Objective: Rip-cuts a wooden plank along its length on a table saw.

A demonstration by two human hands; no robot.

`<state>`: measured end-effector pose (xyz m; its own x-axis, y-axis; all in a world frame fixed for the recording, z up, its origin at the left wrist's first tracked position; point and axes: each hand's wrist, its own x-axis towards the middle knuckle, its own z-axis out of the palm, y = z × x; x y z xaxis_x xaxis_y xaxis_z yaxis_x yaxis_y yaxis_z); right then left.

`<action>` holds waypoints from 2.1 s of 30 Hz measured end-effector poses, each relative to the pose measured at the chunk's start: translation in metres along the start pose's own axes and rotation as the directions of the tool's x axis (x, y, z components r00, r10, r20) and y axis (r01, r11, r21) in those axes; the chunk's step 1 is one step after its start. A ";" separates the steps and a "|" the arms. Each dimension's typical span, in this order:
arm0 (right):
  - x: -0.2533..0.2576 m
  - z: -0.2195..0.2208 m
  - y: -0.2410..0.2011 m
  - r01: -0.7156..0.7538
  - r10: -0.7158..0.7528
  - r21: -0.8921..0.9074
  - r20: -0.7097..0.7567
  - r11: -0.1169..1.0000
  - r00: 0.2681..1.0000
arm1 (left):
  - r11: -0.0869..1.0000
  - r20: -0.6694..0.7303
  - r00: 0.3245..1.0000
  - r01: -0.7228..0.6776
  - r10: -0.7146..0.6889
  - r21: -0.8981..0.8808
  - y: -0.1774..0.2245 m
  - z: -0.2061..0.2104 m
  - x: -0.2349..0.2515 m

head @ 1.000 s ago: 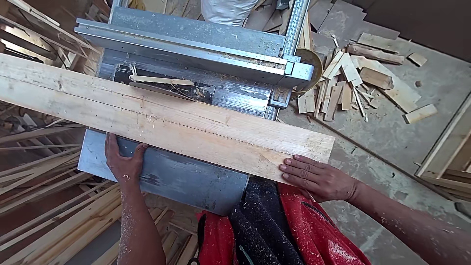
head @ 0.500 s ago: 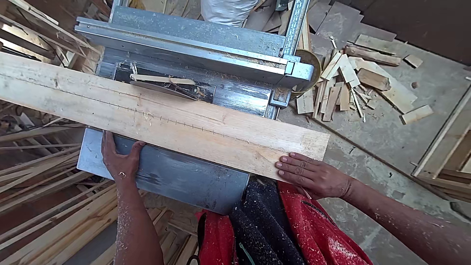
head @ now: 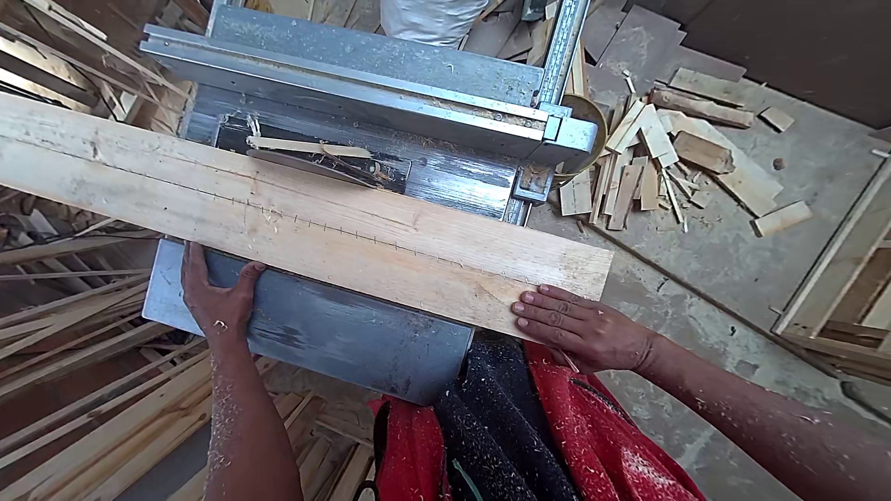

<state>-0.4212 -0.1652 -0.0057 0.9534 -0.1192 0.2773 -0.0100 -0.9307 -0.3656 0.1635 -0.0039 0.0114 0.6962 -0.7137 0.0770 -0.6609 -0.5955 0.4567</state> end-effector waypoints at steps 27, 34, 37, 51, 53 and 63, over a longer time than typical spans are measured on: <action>0.027 0.003 -0.001 -0.009 0.008 0.040 0.016 0.999 1.000 | 1.000 0.009 1.000 0.012 -0.011 -0.023 -0.020 -0.006 0.018; 0.031 0.005 0.000 -0.004 0.004 0.046 0.002 0.999 1.000 | 1.000 0.010 1.000 -0.006 0.007 -0.022 -0.017 -0.008 0.019; 0.031 0.006 0.000 -0.006 0.005 0.040 0.015 0.999 1.000 | 0.999 0.010 1.000 0.008 -0.007 -0.031 -0.017 -0.009 0.020; 0.040 0.009 0.001 0.007 -0.007 0.042 0.008 0.999 1.000 | 0.999 0.025 1.000 0.019 -0.018 -0.043 -0.024 -0.012 0.027; 0.041 0.010 0.001 0.009 -0.009 0.034 0.001 0.999 1.000 | 0.999 0.023 1.000 0.018 -0.017 -0.042 -0.024 -0.012 0.028; 0.053 0.011 0.002 0.019 -0.020 0.051 0.015 0.999 1.000 | 0.999 0.009 0.999 -0.031 0.031 -0.037 -0.033 -0.014 0.035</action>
<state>-0.3673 -0.1700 -0.0018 0.9577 -0.0958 0.2713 0.0234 -0.9139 -0.4052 0.2138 -0.0037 0.0113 0.6727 -0.7353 0.0827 -0.6712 -0.5593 0.4864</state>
